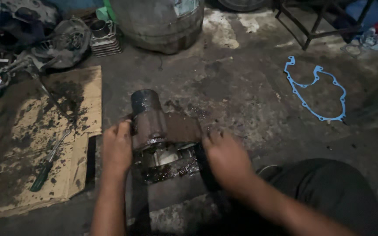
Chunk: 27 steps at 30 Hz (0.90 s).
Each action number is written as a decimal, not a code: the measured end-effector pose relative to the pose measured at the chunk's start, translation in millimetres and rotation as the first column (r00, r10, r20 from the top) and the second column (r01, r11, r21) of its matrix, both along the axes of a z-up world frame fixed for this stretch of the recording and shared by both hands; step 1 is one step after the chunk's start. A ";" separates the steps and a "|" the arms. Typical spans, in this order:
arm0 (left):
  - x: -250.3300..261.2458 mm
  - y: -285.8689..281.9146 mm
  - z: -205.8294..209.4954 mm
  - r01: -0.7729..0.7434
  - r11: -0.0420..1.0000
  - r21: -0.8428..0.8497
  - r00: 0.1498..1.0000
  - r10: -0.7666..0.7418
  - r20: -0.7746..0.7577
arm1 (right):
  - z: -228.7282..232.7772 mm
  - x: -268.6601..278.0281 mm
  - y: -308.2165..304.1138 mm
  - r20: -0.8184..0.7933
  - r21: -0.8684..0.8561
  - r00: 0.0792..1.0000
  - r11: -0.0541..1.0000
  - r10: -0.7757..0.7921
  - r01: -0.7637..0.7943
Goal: The person scrubs a greasy mechanical part with a metal scraper and a rag. They rotate the part to clean different sides and wipe away grime.
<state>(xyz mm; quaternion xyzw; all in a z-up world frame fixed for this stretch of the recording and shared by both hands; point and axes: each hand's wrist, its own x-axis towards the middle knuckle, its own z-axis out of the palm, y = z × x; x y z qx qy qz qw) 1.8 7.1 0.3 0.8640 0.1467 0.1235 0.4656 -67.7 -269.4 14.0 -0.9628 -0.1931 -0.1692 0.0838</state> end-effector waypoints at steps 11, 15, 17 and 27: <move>-7.0 -6.7 20.7 -0.071 0.997 -0.009 0.989 0.069 -0.130 | 5.1 13.7 6.1 -0.013 -0.110 1.000 0.994 -0.018 0.016; -6.6 -7.2 21.4 -0.019 0.999 -0.034 0.999 0.020 0.031 | 15.5 31.8 -2.4 -0.107 -0.160 0.994 0.987 -0.010 -0.008; -8.1 -5.8 18.2 -0.022 1.000 -0.022 1.000 0.022 0.019 | 14.4 7.8 -1.1 -0.069 -0.113 0.997 0.993 0.017 -0.024; -10.4 2.5 -9.5 -0.016 1.000 -0.009 0.991 0.017 0.131 | 10.5 8.2 6.1 0.150 0.019 0.986 0.997 0.067 -0.070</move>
